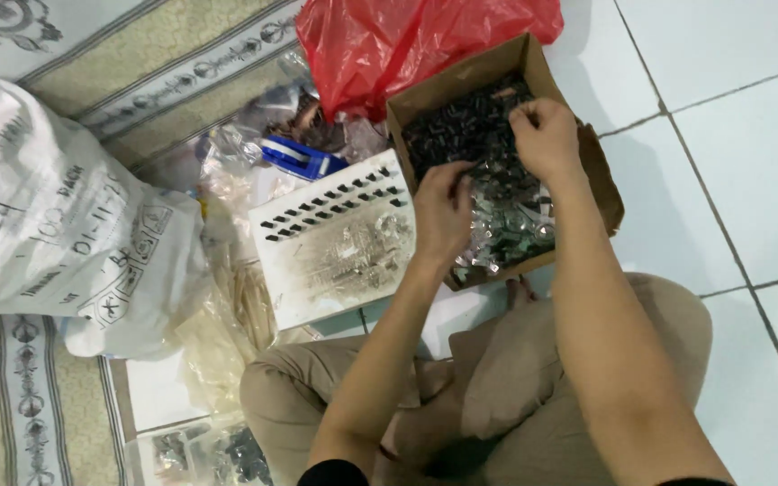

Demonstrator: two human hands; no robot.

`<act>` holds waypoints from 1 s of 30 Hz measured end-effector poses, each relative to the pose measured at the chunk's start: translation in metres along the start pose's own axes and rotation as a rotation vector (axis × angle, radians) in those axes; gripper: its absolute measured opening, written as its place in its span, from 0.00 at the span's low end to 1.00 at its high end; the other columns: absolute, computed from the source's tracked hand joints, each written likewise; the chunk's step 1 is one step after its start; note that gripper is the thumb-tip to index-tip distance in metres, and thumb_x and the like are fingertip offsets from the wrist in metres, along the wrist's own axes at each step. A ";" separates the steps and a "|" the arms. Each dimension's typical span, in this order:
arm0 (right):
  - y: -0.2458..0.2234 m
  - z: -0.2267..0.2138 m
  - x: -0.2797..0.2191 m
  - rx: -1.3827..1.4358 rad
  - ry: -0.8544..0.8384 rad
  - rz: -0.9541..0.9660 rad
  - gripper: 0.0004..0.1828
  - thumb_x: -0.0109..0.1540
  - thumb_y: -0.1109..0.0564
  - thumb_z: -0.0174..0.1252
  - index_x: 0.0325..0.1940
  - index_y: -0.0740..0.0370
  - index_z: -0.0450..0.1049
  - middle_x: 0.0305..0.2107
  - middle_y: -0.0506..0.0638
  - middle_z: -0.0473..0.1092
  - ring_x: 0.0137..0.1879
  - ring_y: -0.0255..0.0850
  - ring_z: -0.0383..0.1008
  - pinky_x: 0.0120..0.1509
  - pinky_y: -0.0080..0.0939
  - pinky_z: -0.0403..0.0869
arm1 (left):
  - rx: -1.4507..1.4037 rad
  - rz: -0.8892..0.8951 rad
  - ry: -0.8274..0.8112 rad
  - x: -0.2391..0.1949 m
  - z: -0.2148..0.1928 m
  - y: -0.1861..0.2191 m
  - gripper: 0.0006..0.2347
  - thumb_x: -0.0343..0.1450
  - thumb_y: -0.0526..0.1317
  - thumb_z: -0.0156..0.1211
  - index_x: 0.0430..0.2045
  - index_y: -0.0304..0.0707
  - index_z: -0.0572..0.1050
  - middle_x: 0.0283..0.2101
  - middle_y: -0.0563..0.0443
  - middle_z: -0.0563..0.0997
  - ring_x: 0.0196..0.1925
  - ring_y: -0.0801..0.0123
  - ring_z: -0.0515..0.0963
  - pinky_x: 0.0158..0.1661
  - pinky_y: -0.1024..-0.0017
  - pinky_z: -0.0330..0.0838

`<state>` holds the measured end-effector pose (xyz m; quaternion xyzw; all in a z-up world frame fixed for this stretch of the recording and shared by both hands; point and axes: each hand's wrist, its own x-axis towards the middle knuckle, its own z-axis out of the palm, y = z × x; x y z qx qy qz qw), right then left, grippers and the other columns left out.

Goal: Assembling small black plastic components into a white template tray

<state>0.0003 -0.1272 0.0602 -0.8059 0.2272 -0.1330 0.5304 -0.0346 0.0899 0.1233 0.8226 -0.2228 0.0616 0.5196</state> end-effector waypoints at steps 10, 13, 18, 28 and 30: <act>-0.090 0.005 -0.068 0.173 -0.038 -0.057 0.07 0.71 0.58 0.55 0.38 0.54 0.73 0.22 0.41 0.66 0.28 0.28 0.63 0.34 0.31 0.63 | -0.500 -0.393 0.051 -0.091 -0.139 -0.047 0.07 0.78 0.36 0.53 0.42 0.32 0.77 0.29 0.51 0.77 0.29 0.73 0.74 0.31 0.74 0.72; -0.086 0.031 -0.088 0.177 -0.071 -0.181 0.03 0.70 0.62 0.57 0.44 0.62 0.76 0.21 0.48 0.67 0.29 0.32 0.68 0.35 0.30 0.68 | -0.645 -0.439 0.114 -0.102 -0.140 -0.082 0.08 0.77 0.32 0.50 0.42 0.32 0.78 0.29 0.52 0.77 0.30 0.73 0.77 0.33 0.75 0.76; -0.114 0.080 -0.161 0.195 -0.228 -0.164 0.04 0.70 0.64 0.56 0.45 0.69 0.75 0.22 0.49 0.67 0.29 0.35 0.68 0.34 0.32 0.68 | -0.782 -0.429 0.154 -0.091 -0.141 -0.096 0.07 0.76 0.34 0.57 0.44 0.31 0.78 0.34 0.47 0.81 0.35 0.69 0.82 0.37 0.72 0.78; -0.113 0.143 -0.181 0.228 -0.294 -0.264 0.05 0.71 0.65 0.54 0.48 0.70 0.75 0.27 0.53 0.69 0.31 0.36 0.70 0.35 0.36 0.70 | -1.055 -0.508 0.180 -0.083 -0.124 -0.123 0.08 0.75 0.33 0.59 0.46 0.28 0.78 0.39 0.39 0.83 0.37 0.61 0.86 0.37 0.69 0.85; -0.110 0.147 -0.178 0.155 -0.300 -0.298 0.05 0.70 0.65 0.55 0.47 0.69 0.76 0.27 0.53 0.71 0.29 0.36 0.69 0.33 0.34 0.69 | -1.040 -0.501 0.175 -0.082 -0.117 -0.132 0.07 0.76 0.33 0.59 0.45 0.29 0.78 0.38 0.40 0.82 0.37 0.63 0.85 0.38 0.70 0.85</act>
